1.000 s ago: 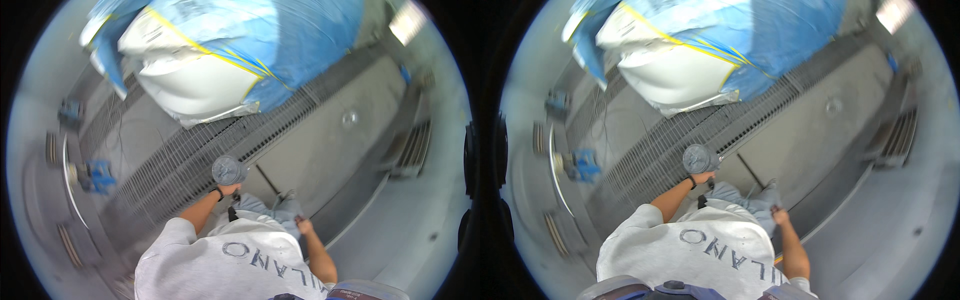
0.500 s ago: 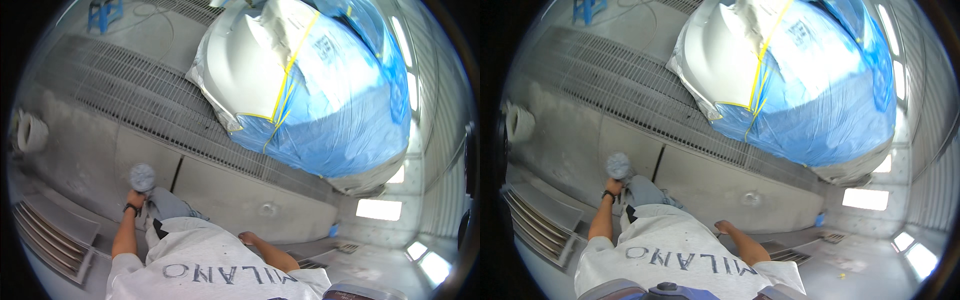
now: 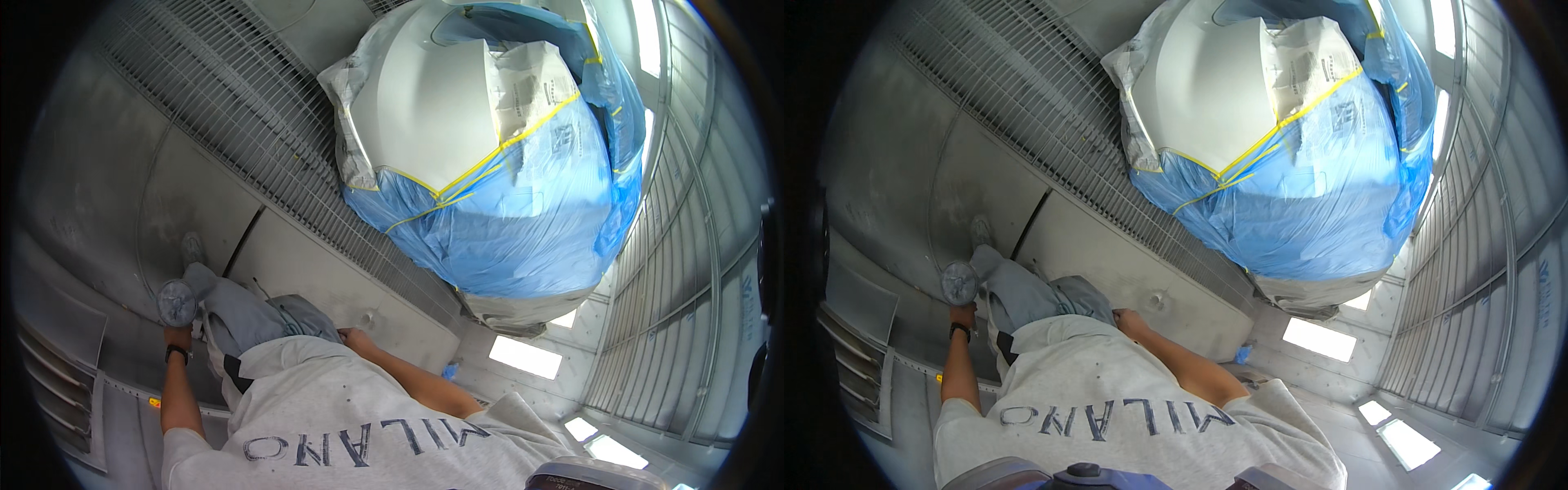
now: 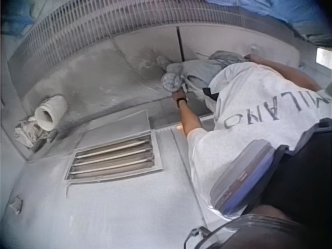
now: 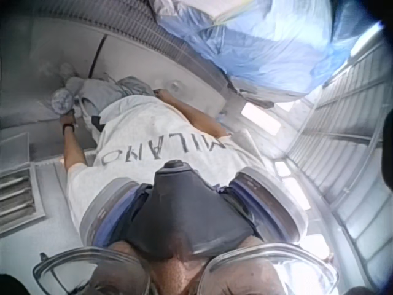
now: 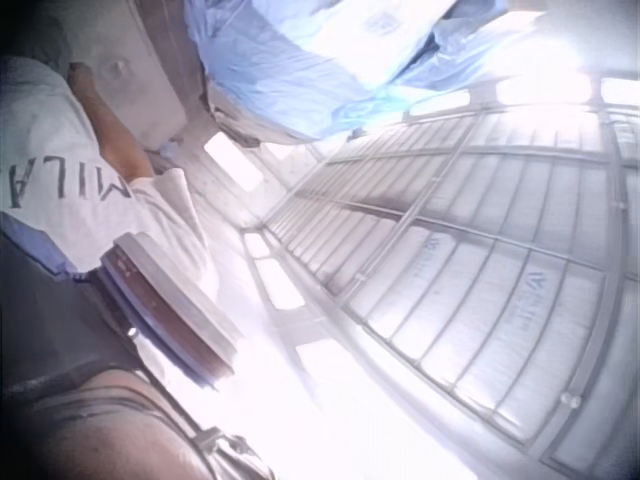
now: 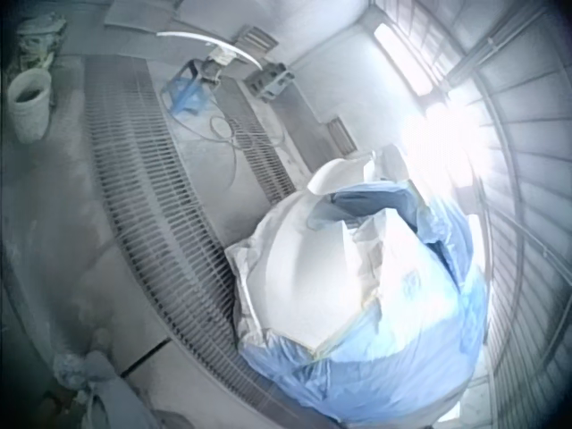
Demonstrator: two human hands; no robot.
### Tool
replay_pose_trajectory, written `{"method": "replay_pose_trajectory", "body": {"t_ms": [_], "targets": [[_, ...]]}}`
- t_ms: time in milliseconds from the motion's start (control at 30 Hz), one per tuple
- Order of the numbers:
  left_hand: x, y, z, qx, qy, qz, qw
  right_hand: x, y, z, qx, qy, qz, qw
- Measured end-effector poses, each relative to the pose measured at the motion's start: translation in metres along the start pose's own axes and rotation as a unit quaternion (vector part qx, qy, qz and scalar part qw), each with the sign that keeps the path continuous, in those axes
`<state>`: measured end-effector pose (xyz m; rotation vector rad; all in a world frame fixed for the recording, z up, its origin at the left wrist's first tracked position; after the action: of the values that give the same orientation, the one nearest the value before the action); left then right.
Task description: The person spray paints a white car hood with a spray gun inside a paint booth, then moves to a workbench to clean the spray gun and prepare paint.
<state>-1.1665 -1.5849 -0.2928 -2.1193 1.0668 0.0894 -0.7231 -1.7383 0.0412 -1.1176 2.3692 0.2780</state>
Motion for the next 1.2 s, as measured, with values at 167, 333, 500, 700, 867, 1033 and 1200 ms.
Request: {"method": "replay_pose_trajectory", "body": {"t_ms": [167,333,500,700,867,1033,1200], "targets": [[0.025,0.005,-0.015,0.119,0.034,0.214,0.969,0.003,0.004,0.009,0.001,0.004,0.007,1.000],[0.019,0.024,-0.018,0.032,-0.006,0.099,0.995,0.002,0.004,0.017,-0.015,0.005,-0.051,0.999],[0.005,0.026,-0.025,-0.076,-0.049,-0.054,0.994,-0.003,-0.010,0.024,-0.033,-0.030,-0.058,0.997],[0.022,0.005,-0.015,0.001,-0.035,0.031,0.999,-0.006,-0.046,0.054,-0.101,-0.067,-0.064,0.991],[0.061,-0.016,-0.035,-0.140,-0.095,-0.179,0.969,-0.001,-0.117,0.078,-0.117,-0.051,-0.057,0.990],[0.128,-0.061,-0.102,-0.054,-0.217,-0.262,0.939,0.027,-0.207,0.089,-0.166,-0.025,-0.033,0.985],[0.203,-0.037,-0.144,-0.148,-0.049,0.021,0.988,0.084,-0.273,0.090,-0.268,-0.006,-0.191,0.944]]}}
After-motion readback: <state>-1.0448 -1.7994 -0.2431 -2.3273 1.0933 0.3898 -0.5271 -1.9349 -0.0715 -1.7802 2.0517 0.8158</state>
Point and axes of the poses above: each hand's wrist, its own z-axis towards the middle knuckle, its own x-axis out of the palm, y = z × x, the point moved 8 cm from there along z, towards the middle knuckle, and after that the axes turned 12 degrees about -z, right-handed, at the moved point
